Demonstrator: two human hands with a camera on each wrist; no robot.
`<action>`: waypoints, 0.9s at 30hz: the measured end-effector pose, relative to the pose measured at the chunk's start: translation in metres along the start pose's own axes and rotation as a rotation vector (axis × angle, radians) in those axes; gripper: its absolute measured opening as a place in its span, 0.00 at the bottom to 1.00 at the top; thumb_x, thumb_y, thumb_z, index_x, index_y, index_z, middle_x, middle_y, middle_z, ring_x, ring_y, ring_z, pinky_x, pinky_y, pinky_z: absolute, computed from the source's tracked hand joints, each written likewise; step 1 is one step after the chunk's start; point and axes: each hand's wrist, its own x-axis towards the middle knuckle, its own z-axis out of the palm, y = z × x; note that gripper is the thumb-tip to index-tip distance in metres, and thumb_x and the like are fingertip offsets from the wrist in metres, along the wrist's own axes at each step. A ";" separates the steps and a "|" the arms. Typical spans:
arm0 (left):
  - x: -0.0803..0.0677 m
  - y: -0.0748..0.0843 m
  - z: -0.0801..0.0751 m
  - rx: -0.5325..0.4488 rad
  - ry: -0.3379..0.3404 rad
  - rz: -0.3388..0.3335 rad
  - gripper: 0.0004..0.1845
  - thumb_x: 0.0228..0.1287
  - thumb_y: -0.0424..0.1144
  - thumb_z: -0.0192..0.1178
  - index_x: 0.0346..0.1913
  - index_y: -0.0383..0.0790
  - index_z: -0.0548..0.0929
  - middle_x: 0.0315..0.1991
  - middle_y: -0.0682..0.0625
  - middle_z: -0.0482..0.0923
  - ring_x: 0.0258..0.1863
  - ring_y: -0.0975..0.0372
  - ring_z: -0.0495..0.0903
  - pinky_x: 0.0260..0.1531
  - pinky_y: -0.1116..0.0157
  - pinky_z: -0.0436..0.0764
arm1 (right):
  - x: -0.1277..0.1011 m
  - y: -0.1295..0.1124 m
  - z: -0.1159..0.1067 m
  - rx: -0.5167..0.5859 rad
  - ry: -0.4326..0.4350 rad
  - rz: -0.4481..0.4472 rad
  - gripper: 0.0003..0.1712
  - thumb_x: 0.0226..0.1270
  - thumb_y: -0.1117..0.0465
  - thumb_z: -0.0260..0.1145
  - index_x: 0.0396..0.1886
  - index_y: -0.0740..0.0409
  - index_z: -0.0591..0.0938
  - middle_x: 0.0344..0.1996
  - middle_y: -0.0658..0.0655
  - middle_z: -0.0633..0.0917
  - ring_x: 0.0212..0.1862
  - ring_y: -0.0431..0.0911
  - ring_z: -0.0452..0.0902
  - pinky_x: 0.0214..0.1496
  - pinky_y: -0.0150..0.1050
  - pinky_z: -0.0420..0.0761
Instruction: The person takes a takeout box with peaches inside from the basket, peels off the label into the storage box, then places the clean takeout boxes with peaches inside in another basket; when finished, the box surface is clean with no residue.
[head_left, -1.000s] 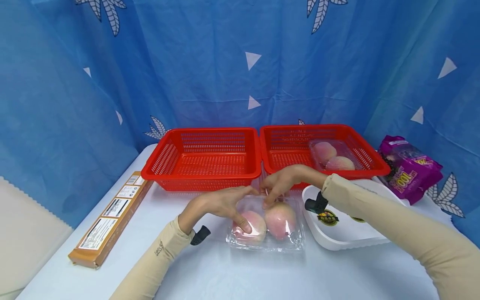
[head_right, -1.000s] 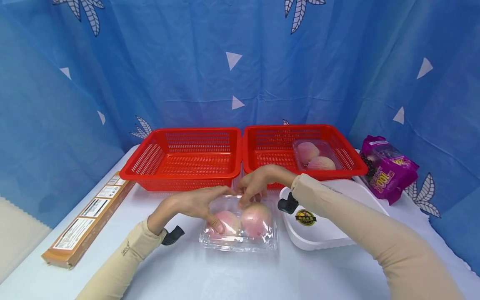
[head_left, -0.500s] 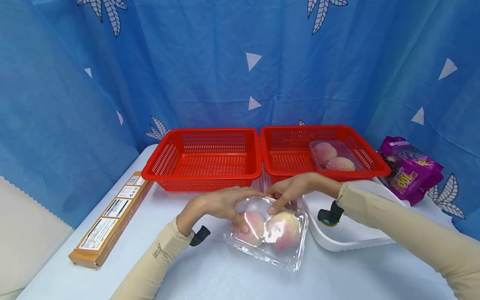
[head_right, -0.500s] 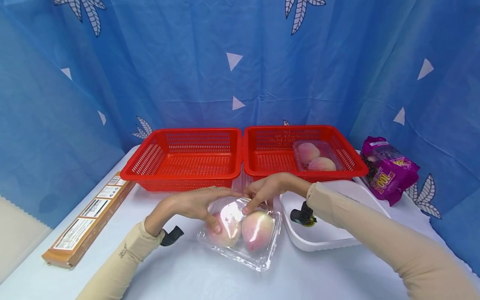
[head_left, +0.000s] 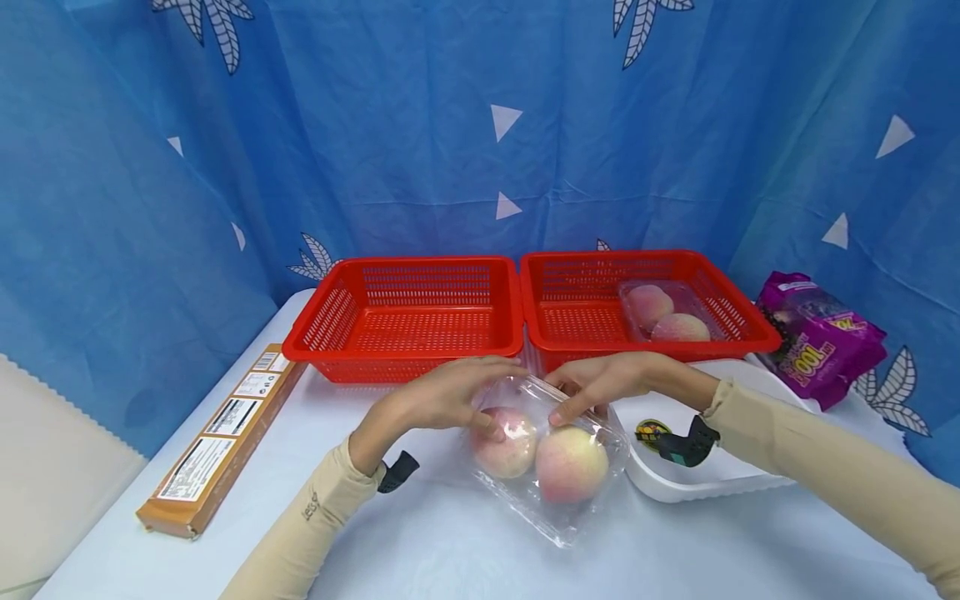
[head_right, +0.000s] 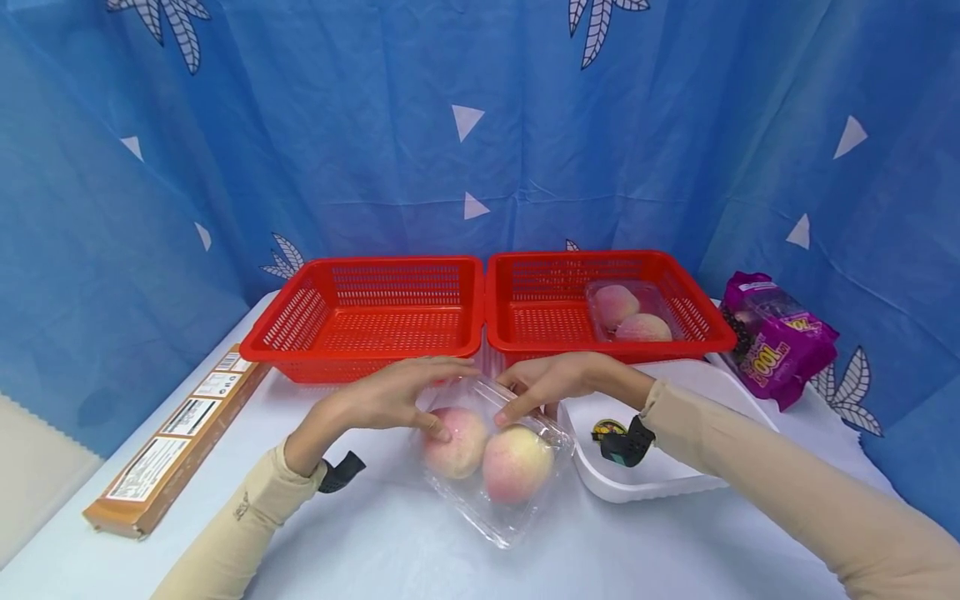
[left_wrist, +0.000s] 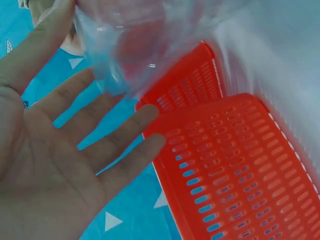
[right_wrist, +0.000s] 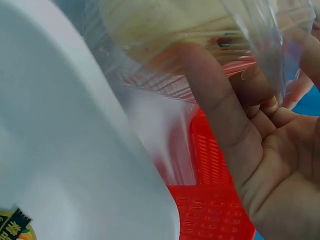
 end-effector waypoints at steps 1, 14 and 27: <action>0.000 0.000 0.000 0.007 0.018 0.003 0.39 0.54 0.43 0.71 0.69 0.55 0.68 0.70 0.56 0.64 0.71 0.61 0.58 0.68 0.54 0.61 | -0.002 0.000 0.000 0.003 0.009 -0.003 0.19 0.62 0.49 0.66 0.48 0.51 0.77 0.36 0.52 0.81 0.36 0.44 0.76 0.30 0.36 0.78; 0.010 -0.019 -0.010 -0.025 0.365 0.017 0.25 0.69 0.53 0.54 0.65 0.48 0.73 0.65 0.53 0.70 0.67 0.58 0.64 0.66 0.50 0.65 | -0.045 0.003 -0.011 0.050 0.150 -0.045 0.19 0.63 0.50 0.65 0.50 0.52 0.76 0.38 0.58 0.80 0.37 0.48 0.76 0.32 0.42 0.83; 0.064 -0.033 0.003 0.056 0.416 -0.113 0.29 0.69 0.51 0.53 0.69 0.44 0.67 0.68 0.48 0.66 0.68 0.54 0.64 0.66 0.53 0.65 | -0.096 0.002 -0.046 0.083 0.270 -0.214 0.11 0.69 0.62 0.57 0.47 0.62 0.70 0.40 0.63 0.80 0.43 0.57 0.79 0.39 0.51 0.84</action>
